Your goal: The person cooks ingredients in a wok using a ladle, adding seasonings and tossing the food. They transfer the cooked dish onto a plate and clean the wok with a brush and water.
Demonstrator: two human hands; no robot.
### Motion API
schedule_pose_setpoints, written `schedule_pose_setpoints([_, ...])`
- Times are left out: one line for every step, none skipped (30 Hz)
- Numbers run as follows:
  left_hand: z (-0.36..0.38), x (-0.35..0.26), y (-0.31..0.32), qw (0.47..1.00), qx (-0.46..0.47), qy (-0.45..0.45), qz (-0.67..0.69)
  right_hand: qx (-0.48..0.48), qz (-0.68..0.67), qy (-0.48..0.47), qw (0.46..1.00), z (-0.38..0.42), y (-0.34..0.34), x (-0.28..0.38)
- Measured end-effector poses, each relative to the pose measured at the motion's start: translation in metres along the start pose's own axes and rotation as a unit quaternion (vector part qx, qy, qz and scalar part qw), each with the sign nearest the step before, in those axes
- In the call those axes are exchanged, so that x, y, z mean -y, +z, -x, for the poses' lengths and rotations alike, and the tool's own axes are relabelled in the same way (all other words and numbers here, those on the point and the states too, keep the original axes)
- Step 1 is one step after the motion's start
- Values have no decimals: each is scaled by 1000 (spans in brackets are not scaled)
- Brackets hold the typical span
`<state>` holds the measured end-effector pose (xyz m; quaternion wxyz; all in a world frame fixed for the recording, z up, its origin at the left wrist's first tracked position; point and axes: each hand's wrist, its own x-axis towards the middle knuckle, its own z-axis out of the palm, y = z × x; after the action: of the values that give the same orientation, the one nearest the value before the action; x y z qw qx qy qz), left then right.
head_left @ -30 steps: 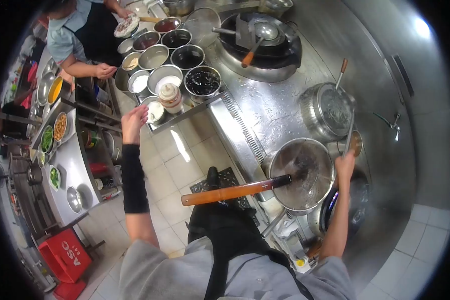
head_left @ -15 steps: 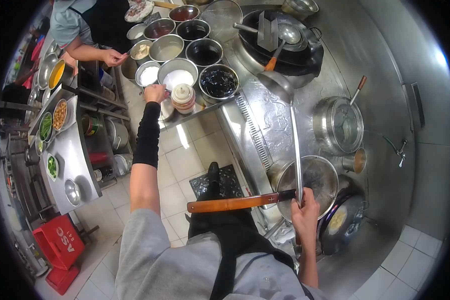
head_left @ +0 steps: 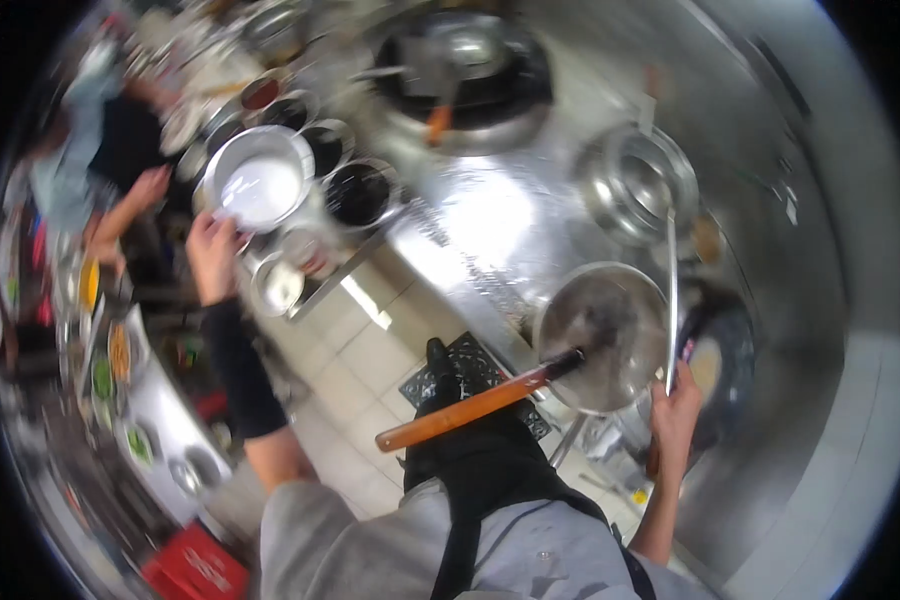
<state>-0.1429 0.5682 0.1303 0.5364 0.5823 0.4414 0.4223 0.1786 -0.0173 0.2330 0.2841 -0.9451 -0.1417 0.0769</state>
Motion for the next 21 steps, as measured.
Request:
schedule_pose_setpoints([-2, -17, 9, 999, 22, -12, -41, -31, 28, -33, 999, 3, -5, -5])
schedule_pose_setpoints([8, -46, 35, 998, 56, 8, -21, -60, 60, -63, 994, 5, -11, -13])
schedule_pose_setpoints([19, -72, 64, 995, 95, 5, -5, -62, 53, -31, 996, 7, -15, -24])
schedule_pose_setpoints([11, -73, 81, 991, 137, 2, 2, -61, 44, -2, 997, 10, -20, -30])
schedule_pose_setpoints([15, -85, 119, 985, 173, -10, 8, -63, 29, 55, 996, 14, -27, -28])
schedule_pose_setpoints([27, -102, 156, 979, 202, -22, 10, -59, 8, 105, 993, 17, -33, -26])
schedule_pose_setpoints([34, -106, 198, 971, 234, -30, 28, -67, 0, 93, 993, 23, -36, -34])
schedule_pose_setpoints([49, -118, 247, 964, 260, -40, 34, -85, -33, 95, 991, 28, -37, -43])
schedule_pose_setpoints([54, -113, 293, 955, 290, -46, 35, -102, -66, 96, 988, 35, -37, -51])
schedule_pose_setpoints([54, -103, 340, 936, 342, -60, 48, -119, -97, 94, 984, 42, -36, -61])
schedule_pose_setpoints([74, -104, 391, 927, 356, -71, 90, -131, -101, 100, 981, 49, -33, -76])
schedule_pose_setpoints([77, -91, 441, 911, 394, -78, 91, -122, -125, 142, 974, 56, -36, -81])
schedule_pose_setpoints([78, -68, 493, 892, 432, -79, 111, -112, -148, 183, 965, 64, -39, -83])
schedule_pose_setpoints([84, -46, 545, 868, 457, -104, 163, -102, -172, 224, 954, 72, -41, -88])
schedule_pose_setpoints([89, -26, 596, 852, 472, -137, 182, -125, -159, 190, 961, 82, -39, -100])
schedule_pose_setpoints([107, -22, 639, 858, 470, -137, 156, -136, -165, 195, 957, 94, -38, -106])
schedule_pose_setpoints([124, -15, 680, 858, 460, -159, 164, -146, -168, 199, 954, 104, -37, -110])
schedule_pose_setpoints([134, -4, 720, 859, 461, -161, 157, -157, -169, 202, 952, 112, -36, -114])
schedule_pose_setpoints([142, 10, 756, 859, 460, -164, 151, -173, -168, 199, 950, 120, -39, -110])
schedule_pose_setpoints([150, 20, 786, 860, 461, -167, 143, -172, -173, 218, 945, 125, -45, -106])
schedule_pose_setpoints([159, 24, 811, 863, 449, -179, 149, -173, -179, 239, 939, 130, -51, -103])
